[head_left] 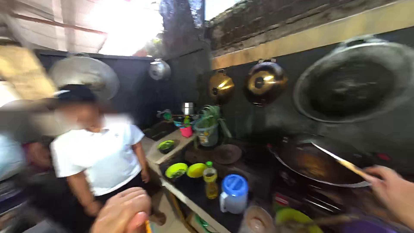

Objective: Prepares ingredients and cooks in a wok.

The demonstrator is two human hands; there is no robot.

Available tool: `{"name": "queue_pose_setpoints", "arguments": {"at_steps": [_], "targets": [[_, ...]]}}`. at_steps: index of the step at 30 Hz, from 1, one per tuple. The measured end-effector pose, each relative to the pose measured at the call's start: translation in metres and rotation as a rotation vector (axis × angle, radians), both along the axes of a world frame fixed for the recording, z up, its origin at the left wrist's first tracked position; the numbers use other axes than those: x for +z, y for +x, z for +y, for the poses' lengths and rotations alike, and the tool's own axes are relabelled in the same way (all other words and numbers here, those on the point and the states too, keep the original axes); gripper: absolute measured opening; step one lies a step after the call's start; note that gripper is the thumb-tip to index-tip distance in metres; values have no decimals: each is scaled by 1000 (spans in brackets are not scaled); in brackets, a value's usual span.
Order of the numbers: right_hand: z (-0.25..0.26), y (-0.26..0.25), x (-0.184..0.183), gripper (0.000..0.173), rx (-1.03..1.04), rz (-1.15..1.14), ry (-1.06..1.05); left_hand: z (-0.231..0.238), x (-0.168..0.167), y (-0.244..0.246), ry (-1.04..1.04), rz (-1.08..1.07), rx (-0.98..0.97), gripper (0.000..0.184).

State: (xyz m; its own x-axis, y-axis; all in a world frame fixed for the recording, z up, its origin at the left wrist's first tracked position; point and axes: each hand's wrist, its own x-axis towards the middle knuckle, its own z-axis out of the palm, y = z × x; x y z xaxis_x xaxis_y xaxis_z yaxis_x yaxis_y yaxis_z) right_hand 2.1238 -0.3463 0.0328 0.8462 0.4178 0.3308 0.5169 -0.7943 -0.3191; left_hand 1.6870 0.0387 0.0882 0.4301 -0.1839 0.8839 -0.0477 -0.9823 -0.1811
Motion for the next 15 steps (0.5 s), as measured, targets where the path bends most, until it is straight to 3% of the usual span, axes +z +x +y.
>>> {"name": "queue_pose_setpoints", "arguments": {"at_steps": [2, 5, 9, 12, 15], "targets": [[-13, 28, -22, 33, -48, -125, 10, -6, 8, 25, 25, 26, -11, 46], [-16, 45, -22, 31, -91, -90, -38, -20, 19, 84, 62, 48, -91, 48], [-31, 76, -17, 28, -120, -41, -69, -20, 19, 191, 128, -89, -186, 46], [-57, 105, -23, 25, -84, -64, 40, -29, 15, 270, 77, -173, -203, 49], [-84, 128, -27, 25, -23, 65, 108, -37, 11, 342, 45, -223, -242, 49]]}}
